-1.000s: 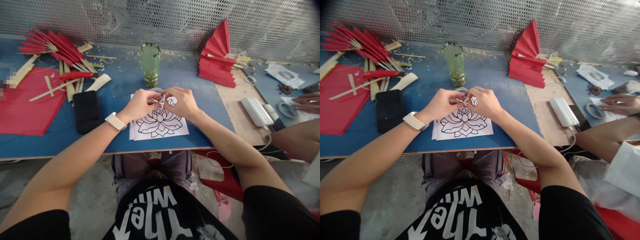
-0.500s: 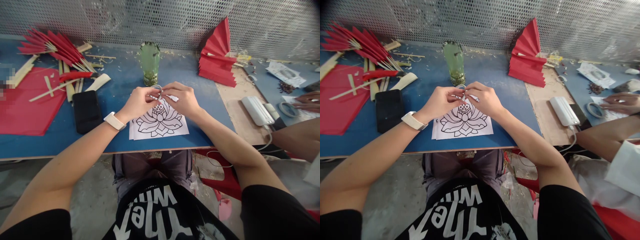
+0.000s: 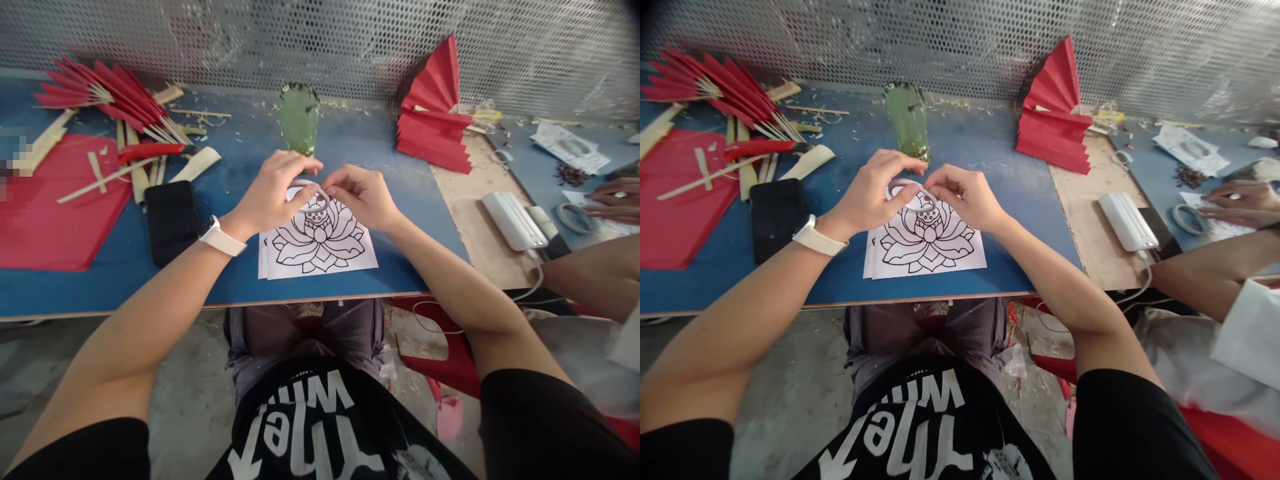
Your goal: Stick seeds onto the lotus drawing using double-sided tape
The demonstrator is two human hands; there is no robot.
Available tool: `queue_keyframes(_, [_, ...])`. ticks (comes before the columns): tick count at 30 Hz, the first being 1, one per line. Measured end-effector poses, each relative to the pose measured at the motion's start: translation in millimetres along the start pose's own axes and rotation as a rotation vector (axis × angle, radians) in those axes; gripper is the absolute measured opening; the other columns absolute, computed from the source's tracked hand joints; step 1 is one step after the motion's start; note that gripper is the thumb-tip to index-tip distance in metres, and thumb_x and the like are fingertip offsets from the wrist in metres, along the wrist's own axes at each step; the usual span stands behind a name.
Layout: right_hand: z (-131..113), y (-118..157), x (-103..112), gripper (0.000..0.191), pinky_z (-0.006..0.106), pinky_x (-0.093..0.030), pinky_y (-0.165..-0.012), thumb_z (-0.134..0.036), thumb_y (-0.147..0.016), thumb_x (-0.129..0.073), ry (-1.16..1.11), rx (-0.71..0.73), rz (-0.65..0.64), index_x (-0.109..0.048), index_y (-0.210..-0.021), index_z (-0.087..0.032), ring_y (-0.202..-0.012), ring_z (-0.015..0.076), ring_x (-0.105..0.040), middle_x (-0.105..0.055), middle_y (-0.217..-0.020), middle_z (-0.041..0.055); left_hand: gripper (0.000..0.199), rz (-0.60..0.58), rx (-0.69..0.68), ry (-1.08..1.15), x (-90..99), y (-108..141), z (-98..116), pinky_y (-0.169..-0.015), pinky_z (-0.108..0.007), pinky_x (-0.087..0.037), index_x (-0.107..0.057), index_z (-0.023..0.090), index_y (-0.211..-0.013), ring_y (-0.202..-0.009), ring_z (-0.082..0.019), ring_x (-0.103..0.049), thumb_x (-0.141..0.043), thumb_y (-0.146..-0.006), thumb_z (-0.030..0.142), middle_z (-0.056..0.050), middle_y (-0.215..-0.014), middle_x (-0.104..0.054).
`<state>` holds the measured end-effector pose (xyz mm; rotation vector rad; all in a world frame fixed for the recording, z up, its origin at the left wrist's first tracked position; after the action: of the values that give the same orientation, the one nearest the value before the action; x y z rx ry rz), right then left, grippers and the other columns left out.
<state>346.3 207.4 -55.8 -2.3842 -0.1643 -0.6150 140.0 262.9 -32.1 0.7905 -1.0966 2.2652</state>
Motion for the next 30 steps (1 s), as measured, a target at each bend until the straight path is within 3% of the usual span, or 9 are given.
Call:
queue_keyframes(3, [-12, -1, 9, 0.017, 0.038, -0.073, -0.092, -0.035, -0.124, -0.071, 0.098, 0.089, 0.076, -0.087, -0.122, -0.029, -0.104, 0.021, -0.087, -0.091, -0.116, 0.0027, 0.029, -0.084, 0.111, 0.166, -1.9, 0, 0, -0.102, -0.048, -0.072, -0.092, 0.023, -0.118, -0.101, -0.029, -0.084, -0.079, -0.118, 0.049, -0.009, -0.108, -0.091])
queue_keyframes(6, [-24, -1, 16, 0.023, 0.043, -0.073, -0.091, -0.034, -0.126, -0.068, 0.272, 0.152, 0.104, -0.09, -0.12, -0.031, -0.098, 0.0228, -0.085, -0.091, -0.114, 0.0032, 0.024, -0.104, 0.214, 0.357, -3.4, 1, 2, -0.074, -0.039, -0.062, -0.088, 0.025, -0.106, -0.078, -0.022, -0.071, -0.09, -0.11, 0.049, -0.005, -0.088, -0.081])
queue_keyframes(9, [-31, 0, 18, 0.03, 0.048, -0.073, -0.092, -0.041, -0.13, -0.063, 0.373, 0.171, 0.107, -0.091, -0.124, -0.032, -0.097, 0.0256, -0.084, -0.09, -0.113, 0.0034, 0.047, -0.168, 0.267, 0.544, -7.7, 1, 9, -0.06, -0.038, -0.05, -0.08, 0.027, -0.094, -0.062, -0.018, -0.059, -0.092, -0.114, 0.068, -0.003, -0.075, -0.073])
queue_keyframes(12, [-39, 2, 19, 0.031, 0.049, -0.073, -0.092, -0.042, -0.133, -0.062, 0.373, 0.211, 0.144, -0.091, -0.125, -0.033, -0.101, 0.0266, -0.087, -0.091, -0.116, 0.0032, 0.067, -0.232, 0.302, 0.678, -11.7, 1, 14, -0.057, -0.039, -0.047, -0.074, 0.027, -0.085, -0.055, -0.015, -0.054, -0.09, -0.114, 0.085, -0.004, -0.07, -0.072])
queue_keyframes(15, [-46, 4, 19, 0.027, 0.045, -0.073, -0.089, -0.037, -0.132, -0.066, 0.331, 0.269, 0.182, -0.091, -0.126, -0.033, -0.098, 0.0241, -0.086, -0.092, -0.116, 0.0019, 0.063, -0.281, 0.333, 0.707, -15.8, 2, 16, -0.062, -0.038, -0.053, -0.079, 0.026, -0.093, -0.058, -0.015, -0.059, -0.095, -0.113, 0.084, -0.003, -0.072, -0.074])
queue_keyframes(19, [-49, 5, 15, 0.022, 0.044, -0.075, -0.089, -0.034, -0.125, -0.07, 0.302, 0.298, 0.171, -0.091, -0.13, -0.033, -0.096, 0.0229, -0.086, -0.091, -0.114, 0.0012, 0.053, -0.274, 0.363, 0.714, -20.3, 3, 16, -0.072, -0.034, -0.061, -0.075, 0.024, -0.108, -0.069, -0.016, -0.071, -0.085, -0.126, 0.073, -0.005, -0.083, -0.08])
queue_keyframes(25, [-48, 7, 8, 0.013, 0.039, -0.075, -0.082, -0.022, -0.118, -0.082, 0.15, 0.291, 0.286, -0.088, -0.123, -0.032, -0.088, 0.0199, -0.084, -0.089, -0.105, -0.0009, 0.029, -0.238, 0.385, 0.64, -27.2, 6, 17, -0.064, -0.03, -0.046, -0.074, 0.023, -0.121, -0.07, -0.015, -0.063, -0.081, -0.132, 0.049, -0.004, -0.086, -0.083])
queue_keyframes(27, [-43, 8, 8, 0.023, 0.039, -0.075, -0.083, -0.016, -0.115, -0.081, 0.143, 0.218, 0.329, -0.09, -0.129, -0.032, -0.088, 0.0196, -0.085, -0.089, -0.103, -0.0015, 0.022, -0.232, 0.383, 0.591, -27.9, 6, 19, -0.064, -0.031, -0.044, -0.077, 0.023, -0.118, -0.067, -0.015, -0.057, -0.07, -0.135, 0.036, -0.005, -0.09, -0.085])
queue_keyframes(30, [-38, 6, 9, 0.025, 0.04, -0.076, -0.085, -0.012, -0.11, -0.081, 0.197, 0.106, 0.312, -0.094, -0.123, -0.029, -0.088, 0.0196, -0.087, -0.09, -0.102, -0.0005, 0.035, -0.247, 0.373, 0.593, -29.7, 5, 24, -0.071, -0.03, -0.051, -0.079, 0.021, -0.104, -0.072, -0.014, -0.061, -0.063, -0.134, 0.027, -0.008, -0.1, -0.089])
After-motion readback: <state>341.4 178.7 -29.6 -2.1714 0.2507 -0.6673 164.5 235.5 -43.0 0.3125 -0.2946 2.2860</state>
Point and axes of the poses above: each hand's wrist, its own y-axis away from the middle knuckle, its own x-axis out of the back of the hand, z = x × y, the point moved 7 cm from there along -y, towards the middle knuckle
